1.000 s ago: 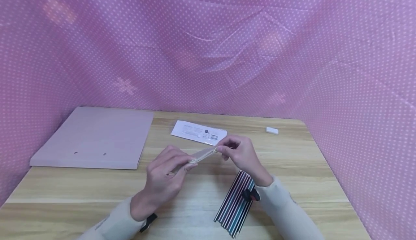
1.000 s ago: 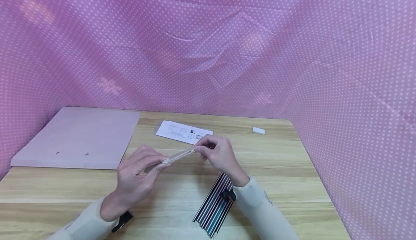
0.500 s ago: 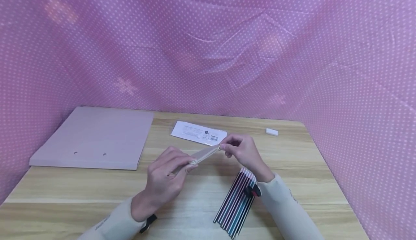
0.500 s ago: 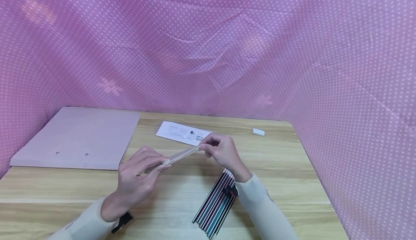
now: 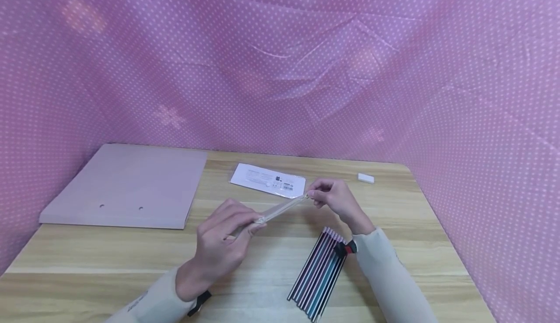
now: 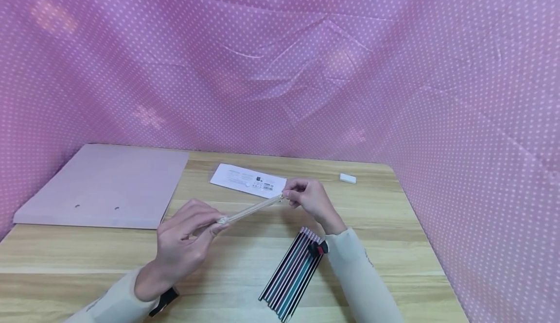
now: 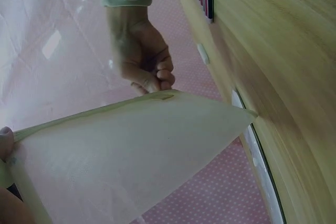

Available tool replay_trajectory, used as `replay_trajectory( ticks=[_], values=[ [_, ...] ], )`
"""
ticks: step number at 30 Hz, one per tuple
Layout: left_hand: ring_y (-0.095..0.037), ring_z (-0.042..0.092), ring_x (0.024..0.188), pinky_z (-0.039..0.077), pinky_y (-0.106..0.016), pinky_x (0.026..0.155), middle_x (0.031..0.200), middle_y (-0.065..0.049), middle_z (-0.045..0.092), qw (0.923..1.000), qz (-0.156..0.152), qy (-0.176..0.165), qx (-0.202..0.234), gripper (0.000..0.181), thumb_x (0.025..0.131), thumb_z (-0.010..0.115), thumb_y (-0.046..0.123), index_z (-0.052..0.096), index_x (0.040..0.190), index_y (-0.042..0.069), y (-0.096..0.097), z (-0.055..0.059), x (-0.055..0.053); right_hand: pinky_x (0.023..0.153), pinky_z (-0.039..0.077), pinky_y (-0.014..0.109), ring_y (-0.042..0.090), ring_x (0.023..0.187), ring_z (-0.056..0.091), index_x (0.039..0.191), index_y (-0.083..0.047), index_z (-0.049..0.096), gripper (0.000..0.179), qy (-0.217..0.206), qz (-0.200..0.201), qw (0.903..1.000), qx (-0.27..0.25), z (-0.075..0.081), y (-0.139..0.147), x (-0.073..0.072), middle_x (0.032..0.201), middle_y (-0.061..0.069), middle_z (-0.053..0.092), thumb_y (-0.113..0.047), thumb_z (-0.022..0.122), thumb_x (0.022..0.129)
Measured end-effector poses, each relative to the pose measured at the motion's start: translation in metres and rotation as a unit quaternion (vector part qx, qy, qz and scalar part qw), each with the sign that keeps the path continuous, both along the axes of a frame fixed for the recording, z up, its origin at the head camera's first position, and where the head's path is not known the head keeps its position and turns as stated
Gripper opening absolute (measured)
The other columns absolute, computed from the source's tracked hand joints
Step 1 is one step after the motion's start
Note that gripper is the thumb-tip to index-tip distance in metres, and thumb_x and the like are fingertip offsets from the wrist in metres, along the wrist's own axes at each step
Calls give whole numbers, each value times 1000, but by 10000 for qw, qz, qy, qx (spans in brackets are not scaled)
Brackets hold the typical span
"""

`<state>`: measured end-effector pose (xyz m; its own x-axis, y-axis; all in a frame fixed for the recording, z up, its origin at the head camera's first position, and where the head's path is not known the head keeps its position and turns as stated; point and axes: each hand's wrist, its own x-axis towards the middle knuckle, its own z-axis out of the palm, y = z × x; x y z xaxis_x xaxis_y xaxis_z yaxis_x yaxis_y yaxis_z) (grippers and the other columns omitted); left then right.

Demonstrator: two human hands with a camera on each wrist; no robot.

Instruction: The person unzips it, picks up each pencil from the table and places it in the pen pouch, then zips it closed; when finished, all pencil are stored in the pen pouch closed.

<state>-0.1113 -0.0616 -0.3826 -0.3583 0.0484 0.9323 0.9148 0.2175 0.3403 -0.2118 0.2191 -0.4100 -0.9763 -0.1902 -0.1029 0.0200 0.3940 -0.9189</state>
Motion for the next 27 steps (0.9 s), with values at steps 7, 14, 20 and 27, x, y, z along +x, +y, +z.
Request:
replay_trajectory(
  ticks=[7, 14, 20, 27],
  values=[
    [-19, 65, 73, 57, -18, 72, 79, -13, 74, 10000, -50, 35, 45, 10, 85, 78, 7, 75, 86, -3, 1, 0, 0, 71, 61, 31, 13, 69, 65, 101, 3, 71, 16, -170, -71, 9998, -49, -7, 11, -7, 83, -1, 68, -11, 73, 92],
    [-19, 65, 73, 57, -17, 71, 79, -14, 73, 9999, -103, 36, 123, 10, 83, 79, 5, 75, 86, -4, 2, -2, -1, 72, 62, 33, 14, 69, 64, 101, 4, 70, 15, -261, -46, 9996, -45, -9, 14, -10, 80, -1, 66, -9, 72, 92],
    [-19, 65, 73, 57, -17, 71, 79, -15, 73, 9997, -101, -22, 229, 9, 79, 80, 0, 75, 86, -5, 2, -5, -1, 72, 61, 32, 13, 69, 63, 101, 4, 70, 16, -311, -48, 9995, -49, -13, 16, -13, 80, -1, 66, -8, 72, 92],
    [-21, 65, 72, 57, -19, 71, 78, -18, 72, 9987, -118, 232, 434, 10, 79, 79, -2, 73, 85, -8, 6, -7, -1, 66, 57, 24, 10, 67, 60, 101, 8, 68, 14, -548, 83, 9977, -400, -18, 16, -14, 78, -3, 65, -3, 69, 92]
  ],
)
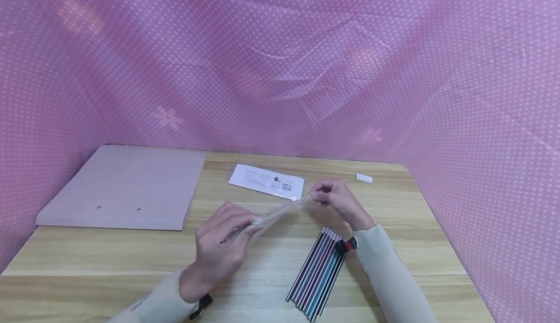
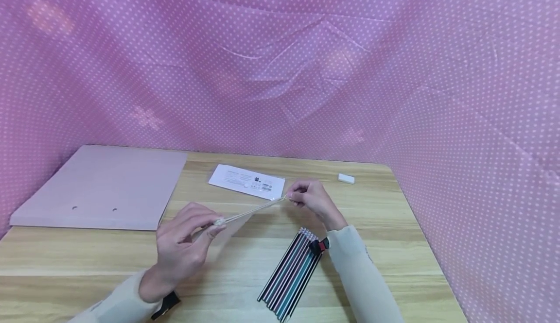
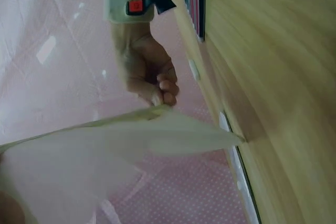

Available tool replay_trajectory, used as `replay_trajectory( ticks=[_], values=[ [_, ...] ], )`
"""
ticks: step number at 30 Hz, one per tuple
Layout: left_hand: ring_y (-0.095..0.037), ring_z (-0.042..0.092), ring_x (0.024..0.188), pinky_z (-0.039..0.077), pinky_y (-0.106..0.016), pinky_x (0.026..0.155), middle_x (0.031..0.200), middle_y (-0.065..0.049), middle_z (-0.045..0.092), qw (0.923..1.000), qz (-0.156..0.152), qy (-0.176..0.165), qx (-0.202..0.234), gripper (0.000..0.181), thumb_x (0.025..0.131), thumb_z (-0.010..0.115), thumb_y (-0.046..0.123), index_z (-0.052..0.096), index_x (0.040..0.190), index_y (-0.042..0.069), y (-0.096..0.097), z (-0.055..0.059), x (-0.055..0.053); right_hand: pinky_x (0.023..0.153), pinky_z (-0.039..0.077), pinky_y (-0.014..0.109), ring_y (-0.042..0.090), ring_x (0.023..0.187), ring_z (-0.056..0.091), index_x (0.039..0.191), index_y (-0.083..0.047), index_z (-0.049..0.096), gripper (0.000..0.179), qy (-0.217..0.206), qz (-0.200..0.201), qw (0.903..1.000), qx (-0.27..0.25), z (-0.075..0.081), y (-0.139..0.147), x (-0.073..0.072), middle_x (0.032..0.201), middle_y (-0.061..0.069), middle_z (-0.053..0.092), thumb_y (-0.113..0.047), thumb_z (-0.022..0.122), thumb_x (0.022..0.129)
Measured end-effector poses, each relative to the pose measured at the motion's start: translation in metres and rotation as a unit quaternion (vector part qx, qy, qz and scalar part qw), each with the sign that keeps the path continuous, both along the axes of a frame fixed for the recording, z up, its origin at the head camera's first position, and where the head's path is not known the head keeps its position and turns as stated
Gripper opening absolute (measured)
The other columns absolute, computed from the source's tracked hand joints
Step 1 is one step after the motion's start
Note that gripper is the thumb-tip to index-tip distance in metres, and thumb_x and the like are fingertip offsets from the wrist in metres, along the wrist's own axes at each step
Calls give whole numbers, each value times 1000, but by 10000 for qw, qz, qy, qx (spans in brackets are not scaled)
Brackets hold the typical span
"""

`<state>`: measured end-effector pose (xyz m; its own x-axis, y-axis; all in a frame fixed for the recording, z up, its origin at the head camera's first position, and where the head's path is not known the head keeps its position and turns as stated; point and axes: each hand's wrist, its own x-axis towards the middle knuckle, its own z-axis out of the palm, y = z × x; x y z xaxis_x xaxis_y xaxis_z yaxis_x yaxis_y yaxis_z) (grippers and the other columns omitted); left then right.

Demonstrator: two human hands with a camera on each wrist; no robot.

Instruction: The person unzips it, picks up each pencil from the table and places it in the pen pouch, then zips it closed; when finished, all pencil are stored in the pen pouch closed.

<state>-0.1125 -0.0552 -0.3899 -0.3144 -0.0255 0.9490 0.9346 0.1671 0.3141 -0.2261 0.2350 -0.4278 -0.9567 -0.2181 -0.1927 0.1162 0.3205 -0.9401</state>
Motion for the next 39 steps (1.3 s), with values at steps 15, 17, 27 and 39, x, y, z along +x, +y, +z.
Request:
replay_trajectory(
  ticks=[15, 17, 27, 39],
  values=[
    [-23, 63, 71, 57, -22, 67, 76, -19, 70, 9952, -197, 954, 70, 10, 85, 74, -4, 70, 80, -12, 3, 0, 2, 61, 48, 20, 8, 65, 54, 97, -1, 67, 6, -434, -27, 9956, -828, -2, -17, 0, 76, -3, 61, -4, 63, 94],
    [-23, 63, 71, 57, -22, 67, 76, -18, 69, 9955, -133, 930, 98, 10, 85, 73, -5, 70, 81, -12, 2, 1, 1, 58, 46, 20, 8, 63, 52, 94, -7, 67, 6, -529, -40, 9914, -1196, -2, -15, 1, 74, -4, 60, -6, 61, 95],
    [-24, 62, 69, 56, -23, 64, 74, -19, 69, 9922, 230, 1215, 144, 15, 88, 73, -1, 70, 78, -12, 0, 7, 0, 60, 48, 20, 7, 65, 57, 87, -18, 66, 26, -1210, 120, 9529, -2778, 4, -22, 17, 76, -7, 65, -13, 47, 104],
    [-22, 65, 85, 58, -28, 75, 93, -13, 72, 9887, -582, 281, -1356, 35, 87, 77, 29, 71, 100, -4, 3, -2, 5, 77, 57, 21, 10, 83, 64, 90, -12, 62, 27, -1006, -1136, 8979, -4132, 14, -46, 37, 91, -4, 67, 4, 41, 97]
  ],
)
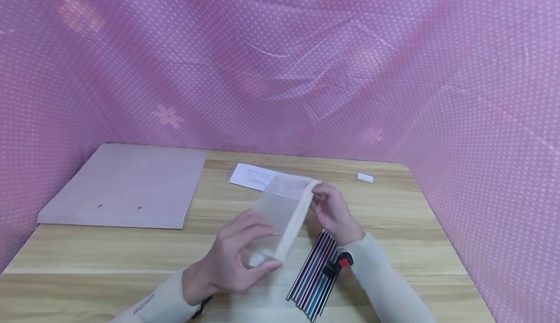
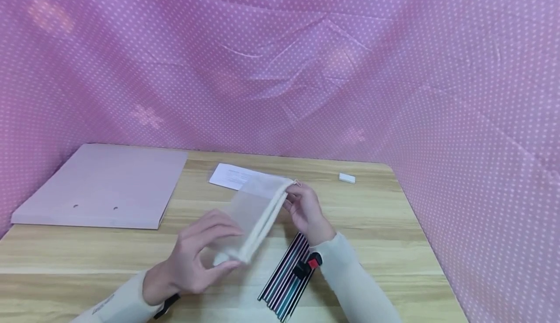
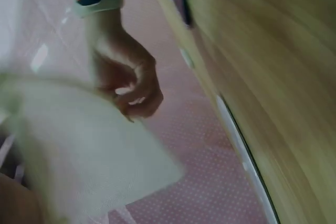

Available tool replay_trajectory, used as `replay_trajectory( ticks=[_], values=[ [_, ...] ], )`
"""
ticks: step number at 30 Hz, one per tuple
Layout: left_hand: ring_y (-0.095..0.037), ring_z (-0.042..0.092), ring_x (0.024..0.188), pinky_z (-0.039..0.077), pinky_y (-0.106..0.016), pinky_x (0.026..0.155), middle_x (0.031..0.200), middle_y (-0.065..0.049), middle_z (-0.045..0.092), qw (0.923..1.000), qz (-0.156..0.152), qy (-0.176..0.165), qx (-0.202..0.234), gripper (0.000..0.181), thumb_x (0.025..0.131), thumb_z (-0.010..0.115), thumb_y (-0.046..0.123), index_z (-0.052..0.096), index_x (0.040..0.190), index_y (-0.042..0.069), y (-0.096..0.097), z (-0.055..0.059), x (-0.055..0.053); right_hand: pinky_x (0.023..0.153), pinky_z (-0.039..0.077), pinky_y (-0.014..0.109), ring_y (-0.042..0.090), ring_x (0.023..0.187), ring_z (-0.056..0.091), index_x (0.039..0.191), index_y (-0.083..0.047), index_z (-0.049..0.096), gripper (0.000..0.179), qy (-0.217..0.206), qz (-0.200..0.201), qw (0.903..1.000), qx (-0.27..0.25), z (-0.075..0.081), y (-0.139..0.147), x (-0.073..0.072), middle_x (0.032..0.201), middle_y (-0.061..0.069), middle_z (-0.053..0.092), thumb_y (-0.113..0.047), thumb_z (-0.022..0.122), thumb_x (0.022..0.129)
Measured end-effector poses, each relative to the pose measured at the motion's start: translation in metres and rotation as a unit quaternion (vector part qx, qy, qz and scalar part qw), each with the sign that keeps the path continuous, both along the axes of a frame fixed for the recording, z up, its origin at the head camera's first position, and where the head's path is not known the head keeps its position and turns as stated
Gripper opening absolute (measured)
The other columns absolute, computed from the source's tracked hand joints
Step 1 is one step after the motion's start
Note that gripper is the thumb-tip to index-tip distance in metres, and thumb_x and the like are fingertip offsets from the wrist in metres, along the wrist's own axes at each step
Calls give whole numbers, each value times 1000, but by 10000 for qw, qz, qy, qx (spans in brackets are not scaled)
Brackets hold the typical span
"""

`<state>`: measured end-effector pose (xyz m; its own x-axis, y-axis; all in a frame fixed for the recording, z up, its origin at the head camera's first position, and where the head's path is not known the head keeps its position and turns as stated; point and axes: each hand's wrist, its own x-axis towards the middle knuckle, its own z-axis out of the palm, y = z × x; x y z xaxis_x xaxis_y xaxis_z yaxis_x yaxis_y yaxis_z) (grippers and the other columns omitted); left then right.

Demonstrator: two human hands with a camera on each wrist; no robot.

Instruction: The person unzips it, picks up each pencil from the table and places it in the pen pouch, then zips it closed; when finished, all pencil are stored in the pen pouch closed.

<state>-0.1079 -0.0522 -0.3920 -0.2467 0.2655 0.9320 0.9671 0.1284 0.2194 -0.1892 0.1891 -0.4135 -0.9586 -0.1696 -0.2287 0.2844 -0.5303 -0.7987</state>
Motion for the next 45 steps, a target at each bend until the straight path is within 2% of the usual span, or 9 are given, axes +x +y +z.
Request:
replay_trajectory(
  ticks=[4, 8, 12, 19, 24, 30, 34, 40, 45],
  values=[
    [-15, 63, 92, 56, -24, 77, 108, -5, 70, 9864, 751, -1322, -621, 52, 85, 79, 45, 67, 117, 5, 6, -2, 4, 76, 55, 23, 9, 82, 65, 91, -15, 63, 22, 121, -402, 9981, 450, 5, -17, 18, 88, -6, 71, 0, 48, 94],
    [-14, 63, 103, 56, -29, 82, 122, -1, 66, 9504, 1705, -2241, -1323, 72, 76, 83, 57, 62, 126, 10, 16, -1, 6, 73, 57, 27, 9, 78, 67, 87, -16, 64, 17, 431, -324, 9939, 962, 12, -42, 44, 85, -8, 72, -1, 57, 91],
    [-11, 63, 96, 56, -27, 78, 115, 2, 65, 9258, 2066, -2772, -1529, 67, 74, 88, 47, 61, 124, 13, 22, 0, 7, 64, 57, 25, 8, 71, 65, 81, -15, 62, 20, 582, -258, 9917, 1117, 16, -58, 62, 79, -8, 66, 3, 60, 90],
    [-3, 60, 68, 52, -13, 62, 82, 2, 72, 9490, 1846, -2458, -699, 14, 82, 81, 7, 75, 94, 10, 11, 4, 0, 55, 57, 22, 6, 65, 64, 82, -18, 70, 23, 938, 25, 9839, 1523, 16, -53, 64, 76, -7, 67, 2, 64, 92],
    [0, 59, 64, 49, -12, 57, 82, -3, 77, 9567, 1718, -2321, -369, 11, 84, 79, 4, 78, 94, 7, 3, 7, -4, 57, 57, 21, 6, 66, 64, 85, -23, 74, 26, 1032, 449, 9793, 1682, 16, -46, 61, 79, -8, 68, 0, 64, 93],
    [0, 57, 62, 48, -12, 56, 78, -2, 75, 9555, 1662, -2411, -359, 8, 83, 80, 3, 78, 91, 5, -1, 9, -6, 58, 56, 21, 6, 67, 63, 87, -23, 73, 26, 1021, 942, 9721, 1890, 16, -41, 54, 80, -8, 66, 1, 63, 92],
    [1, 55, 61, 47, -13, 55, 73, 1, 72, 9478, 1742, -2574, -708, 8, 82, 80, 4, 78, 89, 8, -4, 13, -7, 61, 56, 23, 7, 69, 63, 88, -20, 71, 20, 1019, 1133, 9651, 2129, 16, -35, 51, 82, -7, 66, -3, 64, 93],
    [2, 57, 62, 49, -15, 57, 72, 5, 72, 9143, 1918, -3190, -1597, 5, 81, 81, 9, 79, 85, 12, -8, 17, -11, 67, 59, 26, 8, 73, 68, 87, -20, 71, 15, 809, 1203, 9624, 2298, 8, -28, 50, 83, -8, 70, -9, 64, 95],
    [-1, 61, 65, 50, -17, 60, 77, 3, 75, 8933, 2116, -3300, -2199, 4, 82, 81, 10, 79, 83, 13, -12, 21, -14, 67, 60, 28, 9, 71, 68, 93, -5, 71, 8, 1052, 1172, 9469, 2805, 4, -22, 51, 80, -7, 71, -10, 66, 95]
  ],
)
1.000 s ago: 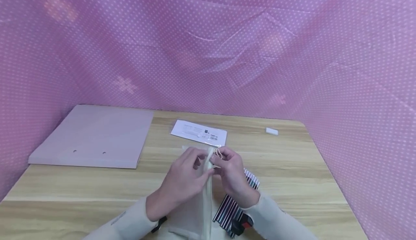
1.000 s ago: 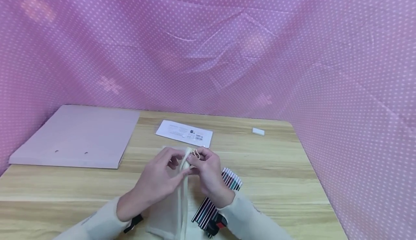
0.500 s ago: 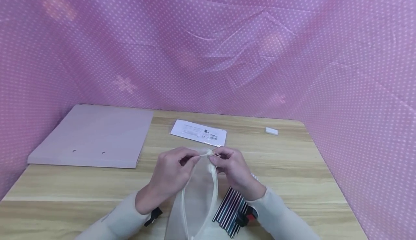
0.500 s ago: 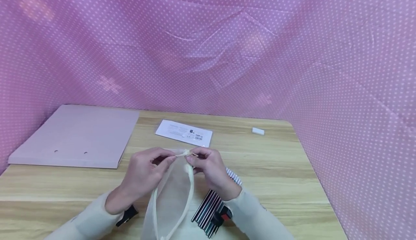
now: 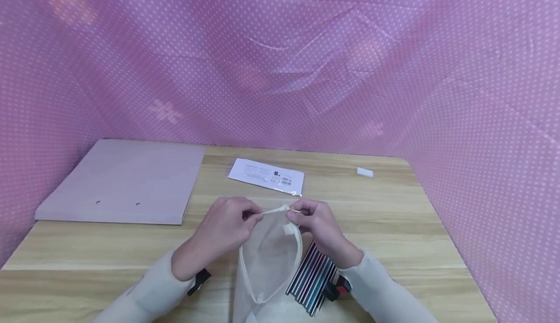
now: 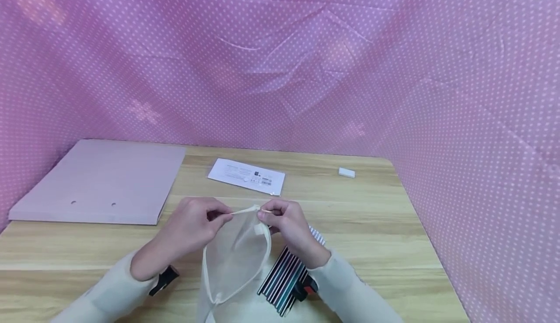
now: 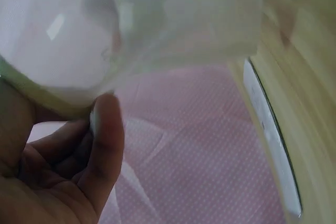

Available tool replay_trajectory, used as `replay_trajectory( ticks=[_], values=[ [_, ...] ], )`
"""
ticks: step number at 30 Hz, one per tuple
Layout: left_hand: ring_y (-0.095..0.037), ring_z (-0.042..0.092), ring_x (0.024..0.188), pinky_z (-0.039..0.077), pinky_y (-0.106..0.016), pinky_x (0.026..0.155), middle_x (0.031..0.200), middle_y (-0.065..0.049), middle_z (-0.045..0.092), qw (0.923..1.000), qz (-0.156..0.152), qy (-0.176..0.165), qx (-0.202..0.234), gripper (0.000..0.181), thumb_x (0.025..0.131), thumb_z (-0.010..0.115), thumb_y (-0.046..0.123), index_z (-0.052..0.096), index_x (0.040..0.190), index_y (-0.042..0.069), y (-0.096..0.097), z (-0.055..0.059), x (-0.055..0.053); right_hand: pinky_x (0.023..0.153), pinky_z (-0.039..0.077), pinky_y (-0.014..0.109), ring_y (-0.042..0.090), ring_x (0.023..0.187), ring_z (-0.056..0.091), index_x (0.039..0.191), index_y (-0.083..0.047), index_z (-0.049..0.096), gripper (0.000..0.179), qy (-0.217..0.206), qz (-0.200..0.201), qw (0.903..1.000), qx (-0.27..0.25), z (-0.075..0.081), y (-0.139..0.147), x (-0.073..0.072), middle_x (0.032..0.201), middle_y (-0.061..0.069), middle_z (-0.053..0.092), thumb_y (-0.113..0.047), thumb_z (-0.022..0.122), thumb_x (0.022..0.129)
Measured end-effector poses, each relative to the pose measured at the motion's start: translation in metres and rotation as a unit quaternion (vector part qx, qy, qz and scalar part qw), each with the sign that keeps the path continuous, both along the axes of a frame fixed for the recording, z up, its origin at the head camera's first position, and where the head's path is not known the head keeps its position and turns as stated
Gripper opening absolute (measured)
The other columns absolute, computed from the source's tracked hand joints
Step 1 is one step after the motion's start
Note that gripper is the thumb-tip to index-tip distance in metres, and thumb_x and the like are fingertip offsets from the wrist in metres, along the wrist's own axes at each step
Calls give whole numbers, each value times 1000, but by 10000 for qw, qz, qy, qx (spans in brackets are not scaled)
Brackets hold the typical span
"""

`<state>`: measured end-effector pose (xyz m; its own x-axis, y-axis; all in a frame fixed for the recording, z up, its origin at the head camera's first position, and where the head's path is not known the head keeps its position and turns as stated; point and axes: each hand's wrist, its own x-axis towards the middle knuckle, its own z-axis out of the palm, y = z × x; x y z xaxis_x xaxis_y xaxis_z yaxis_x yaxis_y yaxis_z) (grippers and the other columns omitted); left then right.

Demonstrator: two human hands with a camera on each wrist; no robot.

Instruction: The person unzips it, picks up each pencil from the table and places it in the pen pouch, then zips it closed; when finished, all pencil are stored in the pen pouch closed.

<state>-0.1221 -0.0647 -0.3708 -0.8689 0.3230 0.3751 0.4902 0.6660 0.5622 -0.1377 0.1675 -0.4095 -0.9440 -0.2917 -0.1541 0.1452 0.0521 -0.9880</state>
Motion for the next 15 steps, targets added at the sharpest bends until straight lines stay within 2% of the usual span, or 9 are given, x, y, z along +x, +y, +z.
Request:
replay_trajectory(
  ticks=[3, 6, 9, 15],
  values=[
    [-4, 64, 66, 51, -19, 61, 78, 2, 75, 9998, 14, 130, -138, 5, 82, 81, 9, 79, 81, 13, -2, 2, -1, 67, 60, 28, 9, 70, 67, 101, 8, 69, 19, 174, 98, 9993, 313, -1, 2, 1, 80, -6, 71, -9, 66, 94],
    [-6, 66, 67, 53, -21, 62, 78, 1, 75, 9995, -15, 270, -173, 6, 82, 81, 7, 78, 80, 12, -3, 2, -2, 69, 60, 28, 9, 71, 67, 104, 13, 66, 22, 187, 95, 9991, 360, -3, 2, -1, 81, -6, 70, -7, 66, 94],
    [-6, 65, 68, 53, -21, 62, 79, 0, 75, 9995, -45, 203, -252, 4, 83, 80, 8, 78, 81, 11, -3, 2, -2, 71, 61, 28, 10, 75, 67, 103, 10, 66, 18, 173, -24, 9995, 270, -6, 0, -4, 83, -5, 69, -7, 64, 95],
    [-2, 58, 65, 50, -17, 61, 76, 1, 73, 9983, 18, -280, -515, 2, 83, 77, 8, 78, 85, 9, -9, 6, -4, 76, 60, 28, 8, 82, 66, 103, -2, 65, 9, 79, -516, 9986, 100, -10, 0, -8, 88, -6, 67, -4, 63, 95]
  ],
)
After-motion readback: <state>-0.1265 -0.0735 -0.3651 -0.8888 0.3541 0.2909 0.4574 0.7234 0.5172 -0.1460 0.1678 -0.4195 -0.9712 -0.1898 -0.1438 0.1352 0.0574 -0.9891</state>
